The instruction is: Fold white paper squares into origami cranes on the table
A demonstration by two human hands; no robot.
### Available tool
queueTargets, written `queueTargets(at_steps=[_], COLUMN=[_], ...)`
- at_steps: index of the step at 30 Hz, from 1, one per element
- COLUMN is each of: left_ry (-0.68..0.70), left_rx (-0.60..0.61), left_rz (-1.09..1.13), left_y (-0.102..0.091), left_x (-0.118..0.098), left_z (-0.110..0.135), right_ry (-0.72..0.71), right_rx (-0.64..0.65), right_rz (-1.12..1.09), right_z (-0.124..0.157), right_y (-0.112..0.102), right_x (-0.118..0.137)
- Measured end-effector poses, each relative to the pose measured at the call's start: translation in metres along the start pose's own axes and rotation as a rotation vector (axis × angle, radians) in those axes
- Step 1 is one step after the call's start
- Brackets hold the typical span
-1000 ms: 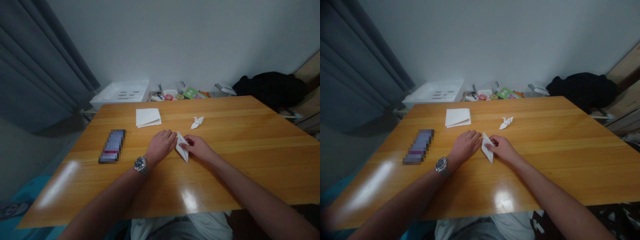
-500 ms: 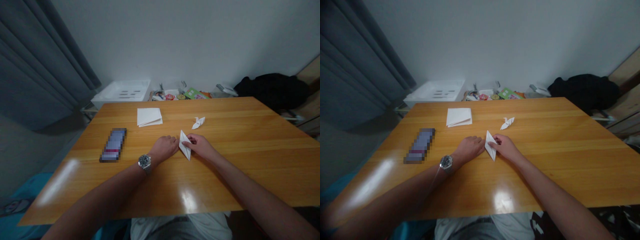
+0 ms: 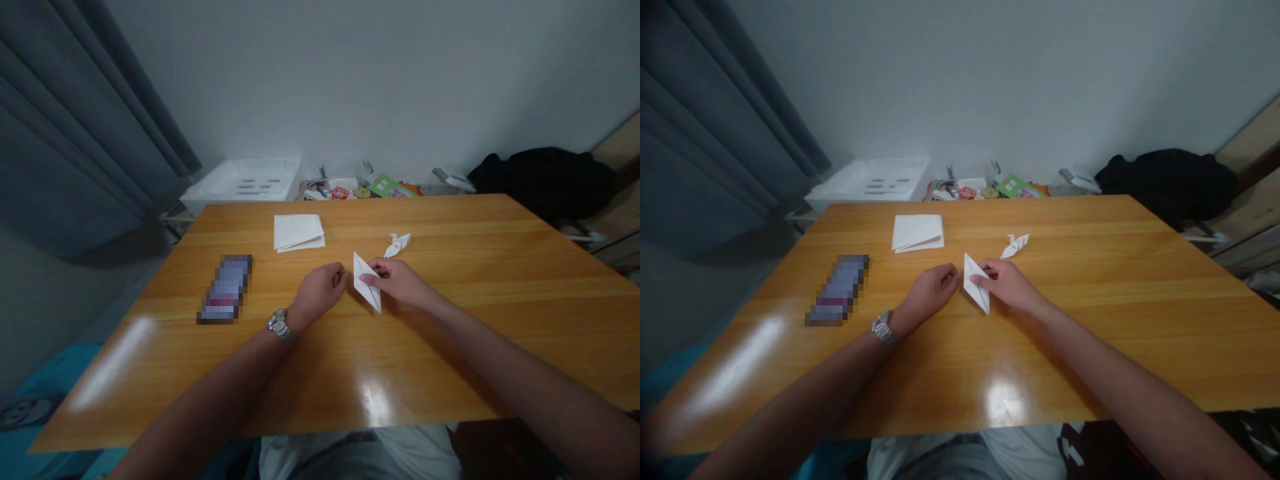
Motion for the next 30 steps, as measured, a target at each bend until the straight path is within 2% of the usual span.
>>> queueTargets(at_steps=[4, 7, 14, 19, 25, 30], left_ry=[-0.069, -0.112, -0.079, -0.071, -0.134, -0.166], left_rx=[-0.005, 0.018, 0.012, -0.01, -0.073, -0.041], left_rz=[0.404, 0.545, 0.507, 0.477, 0.558, 0.67], left_y=[0.002, 0.005, 0.002, 0.0, -0.002, 0.005], left_x=[0.008, 0.009, 0.001, 0.001, 0.008, 0.013], left_z=[-0.003, -0.004, -0.003, -0.003, -0.005, -0.004], right_ry=[0.005, 0.029, 0.0, 0.033, 0.088, 0.085], right_rx=[-0.039, -0.056, -0.056, -0.016, 0.036, 0.01], right_rz=[-0.055, -0.106, -0.077, -0.17, -0.277, -0.291], right_z=[-0.006, -0.006, -0.002, 0.002, 0.006, 0.007], right_y=[0.003, 0.009, 0.015, 0.021, 0.027, 0.024], right_x=[-0.004, -0.011, -0.014, -0.018, -0.021, -0.018])
Point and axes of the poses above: each hand's wrist, its own z-axis away from the middle knuckle, its own y-axis out of the palm, x = y × z, the point moved 7 cm from there along -z, towards the middle knuckle, and after that the axes turned 4 degrees about x, right-handed, at the moved point
